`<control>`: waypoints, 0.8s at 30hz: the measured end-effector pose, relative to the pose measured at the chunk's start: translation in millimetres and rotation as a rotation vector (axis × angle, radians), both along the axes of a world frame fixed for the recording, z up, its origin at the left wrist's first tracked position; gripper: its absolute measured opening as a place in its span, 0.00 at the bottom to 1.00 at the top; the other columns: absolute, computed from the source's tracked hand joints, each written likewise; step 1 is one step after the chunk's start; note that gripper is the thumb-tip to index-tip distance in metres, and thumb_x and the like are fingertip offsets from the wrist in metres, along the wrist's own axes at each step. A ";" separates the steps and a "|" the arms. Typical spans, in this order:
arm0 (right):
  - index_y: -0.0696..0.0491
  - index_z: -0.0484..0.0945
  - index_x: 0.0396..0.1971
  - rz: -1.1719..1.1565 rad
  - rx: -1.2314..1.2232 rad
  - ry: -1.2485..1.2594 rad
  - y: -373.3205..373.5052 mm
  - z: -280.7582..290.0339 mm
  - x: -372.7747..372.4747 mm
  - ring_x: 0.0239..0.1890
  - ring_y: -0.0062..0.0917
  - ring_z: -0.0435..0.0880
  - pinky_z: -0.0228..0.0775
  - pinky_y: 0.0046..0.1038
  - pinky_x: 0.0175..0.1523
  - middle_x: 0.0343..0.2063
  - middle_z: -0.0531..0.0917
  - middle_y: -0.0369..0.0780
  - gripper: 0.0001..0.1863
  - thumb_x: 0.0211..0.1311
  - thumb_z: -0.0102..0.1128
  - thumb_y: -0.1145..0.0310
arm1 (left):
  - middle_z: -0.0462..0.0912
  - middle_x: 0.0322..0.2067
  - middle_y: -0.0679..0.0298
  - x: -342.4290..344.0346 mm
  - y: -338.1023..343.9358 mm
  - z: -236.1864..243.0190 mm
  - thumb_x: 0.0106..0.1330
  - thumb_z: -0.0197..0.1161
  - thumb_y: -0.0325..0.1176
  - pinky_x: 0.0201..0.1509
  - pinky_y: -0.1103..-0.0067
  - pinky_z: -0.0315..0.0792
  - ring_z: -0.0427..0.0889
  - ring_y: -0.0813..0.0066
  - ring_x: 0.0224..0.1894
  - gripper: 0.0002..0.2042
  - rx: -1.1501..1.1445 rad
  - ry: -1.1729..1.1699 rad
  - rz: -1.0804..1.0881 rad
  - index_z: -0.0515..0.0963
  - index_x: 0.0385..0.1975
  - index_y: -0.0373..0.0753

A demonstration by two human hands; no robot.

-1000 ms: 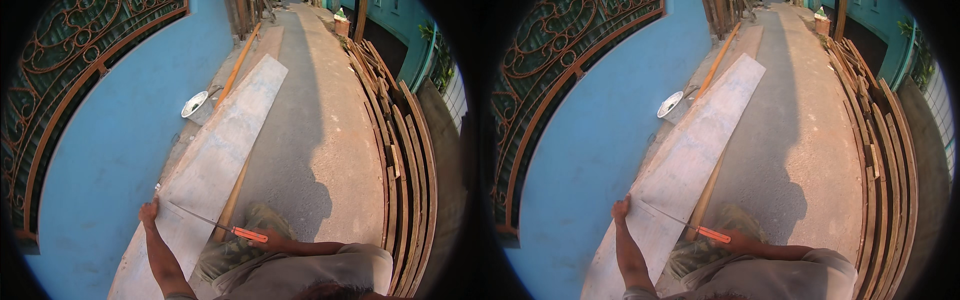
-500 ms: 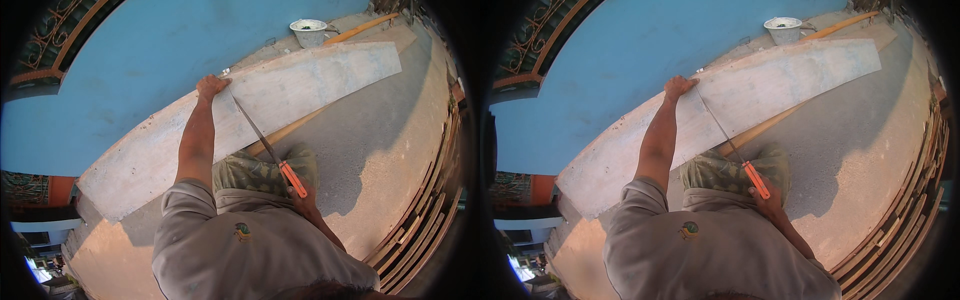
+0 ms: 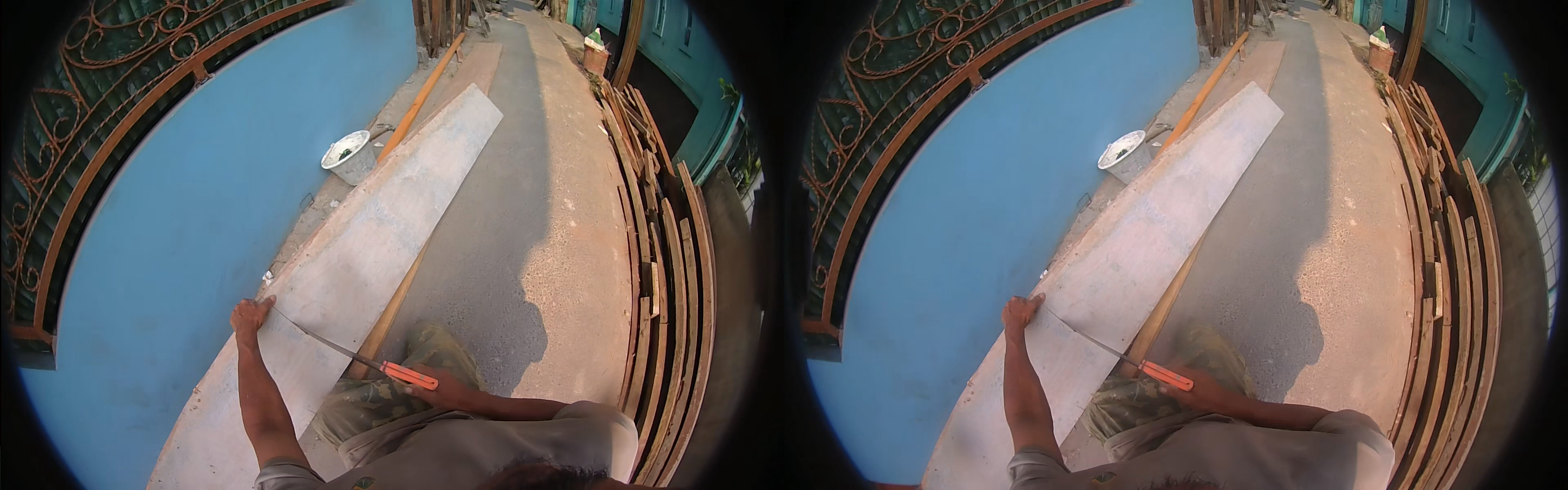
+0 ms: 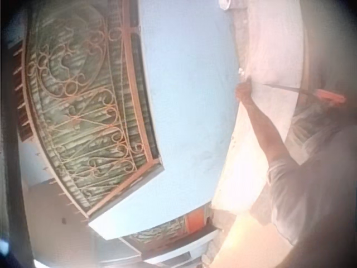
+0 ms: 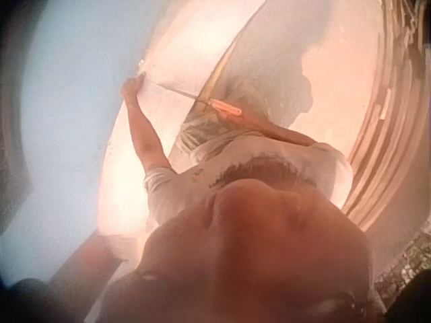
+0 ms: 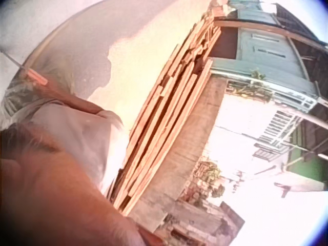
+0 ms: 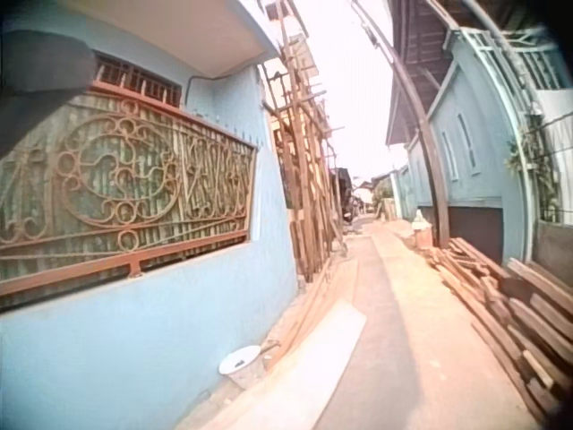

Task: The person uses a hand saw to cut a rectangular piece of plywood resting on a wooden support. After cutting, they pick up the separated piece, flip it, and place it on the ground. They then use a hammer to drive nails into the plywood to secure it.

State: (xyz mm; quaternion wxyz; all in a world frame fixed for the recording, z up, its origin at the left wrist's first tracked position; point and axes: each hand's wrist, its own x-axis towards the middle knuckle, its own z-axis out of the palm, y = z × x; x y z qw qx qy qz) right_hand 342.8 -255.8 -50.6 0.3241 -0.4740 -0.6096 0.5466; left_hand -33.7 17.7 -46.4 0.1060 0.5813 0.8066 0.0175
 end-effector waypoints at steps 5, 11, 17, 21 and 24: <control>0.54 0.74 0.54 -0.063 0.033 0.017 45.7 -16.8 -38.7 0.46 0.38 0.82 0.70 0.37 0.51 0.40 0.83 0.47 0.26 0.67 0.53 0.47 | 0.85 0.39 0.49 28.7 -5.9 17.1 0.46 0.68 0.66 0.49 0.66 0.76 0.84 0.52 0.44 0.35 0.060 0.044 -0.138 0.85 0.33 0.32; 0.54 0.75 0.47 -0.075 0.082 -0.014 120.6 -29.6 -103.9 0.37 0.36 0.80 0.69 0.38 0.45 0.31 0.80 0.46 0.26 0.67 0.54 0.45 | 0.83 0.45 0.48 37.5 -18.0 24.9 0.43 0.71 0.62 0.53 0.64 0.75 0.81 0.52 0.50 0.38 -0.038 0.034 -0.055 0.80 0.47 0.35; 0.51 0.72 0.58 0.027 -0.007 -0.107 -33.4 -23.1 17.1 0.47 0.35 0.77 0.67 0.36 0.54 0.43 0.78 0.43 0.26 0.70 0.48 0.47 | 0.82 0.47 0.50 17.2 -12.6 16.6 0.42 0.73 0.61 0.54 0.63 0.74 0.81 0.50 0.51 0.40 -0.011 0.011 -0.048 0.78 0.52 0.37; 0.53 0.71 0.58 -0.003 -0.054 -0.050 38.3 -9.1 -44.8 0.44 0.39 0.80 0.69 0.37 0.53 0.39 0.80 0.47 0.28 0.68 0.54 0.48 | 0.81 0.50 0.51 29.8 -15.4 20.4 0.43 0.71 0.63 0.55 0.64 0.73 0.80 0.50 0.52 0.41 0.035 0.021 -0.096 0.78 0.52 0.37; 0.55 0.75 0.49 -0.106 0.173 -0.058 123.1 -34.1 -113.4 0.30 0.42 0.79 0.71 0.38 0.40 0.28 0.80 0.48 0.26 0.67 0.55 0.47 | 0.81 0.50 0.51 48.1 -14.7 23.3 0.43 0.71 0.65 0.55 0.64 0.73 0.80 0.53 0.53 0.41 -0.037 0.121 -0.021 0.78 0.52 0.38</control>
